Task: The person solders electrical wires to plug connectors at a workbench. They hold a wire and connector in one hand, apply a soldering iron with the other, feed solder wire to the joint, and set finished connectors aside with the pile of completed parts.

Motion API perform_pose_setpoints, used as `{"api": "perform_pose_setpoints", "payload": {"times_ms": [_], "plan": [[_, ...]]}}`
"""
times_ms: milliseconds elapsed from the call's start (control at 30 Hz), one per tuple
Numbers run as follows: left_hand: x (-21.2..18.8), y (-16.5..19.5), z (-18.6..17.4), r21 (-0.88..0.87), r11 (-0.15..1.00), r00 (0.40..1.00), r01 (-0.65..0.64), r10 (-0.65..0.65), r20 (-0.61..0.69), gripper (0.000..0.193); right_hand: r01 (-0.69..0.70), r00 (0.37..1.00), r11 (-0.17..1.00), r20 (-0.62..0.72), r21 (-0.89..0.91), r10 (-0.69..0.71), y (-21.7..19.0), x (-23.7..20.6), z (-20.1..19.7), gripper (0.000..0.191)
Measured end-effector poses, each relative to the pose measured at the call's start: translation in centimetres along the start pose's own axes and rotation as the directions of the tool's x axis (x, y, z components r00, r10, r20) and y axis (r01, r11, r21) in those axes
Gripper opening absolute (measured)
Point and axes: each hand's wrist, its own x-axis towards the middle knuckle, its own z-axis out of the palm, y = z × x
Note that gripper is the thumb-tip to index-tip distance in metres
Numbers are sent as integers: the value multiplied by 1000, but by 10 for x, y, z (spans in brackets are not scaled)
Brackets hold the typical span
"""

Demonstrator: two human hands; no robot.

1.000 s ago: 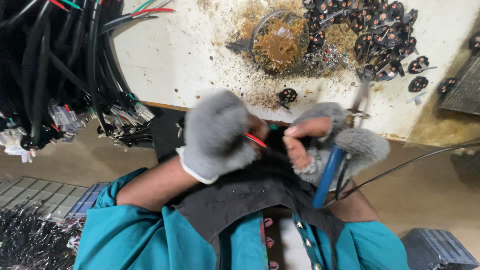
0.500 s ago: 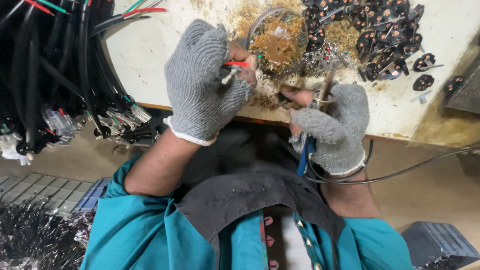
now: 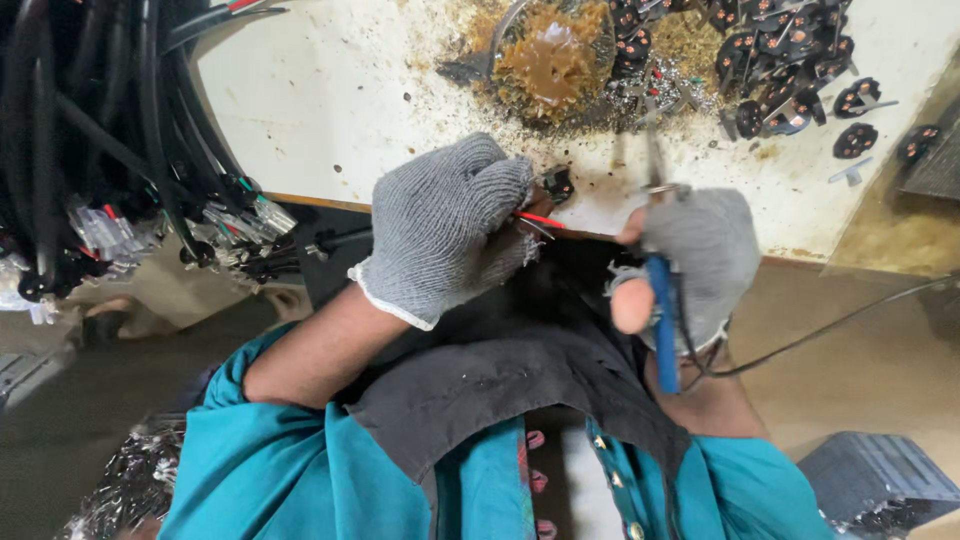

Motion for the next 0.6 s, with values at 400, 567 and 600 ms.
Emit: {"api": "perform_pose_setpoints", "payload": {"times_ms": [400, 567, 600], "plan": [[-2, 4, 11, 118, 992, 998, -35, 40, -39, 32, -151, 985, 966, 115, 210, 129, 29, -33, 6, 22], [-3, 3, 14, 136, 990, 998, -38, 44, -37, 30, 428, 901, 903, 98, -46, -422, 31, -15, 1, 17], [-3, 3, 15, 139, 989, 998, -43, 50, -41, 30, 410, 909, 910, 116, -65, -401, 31, -13, 1, 19]]}}
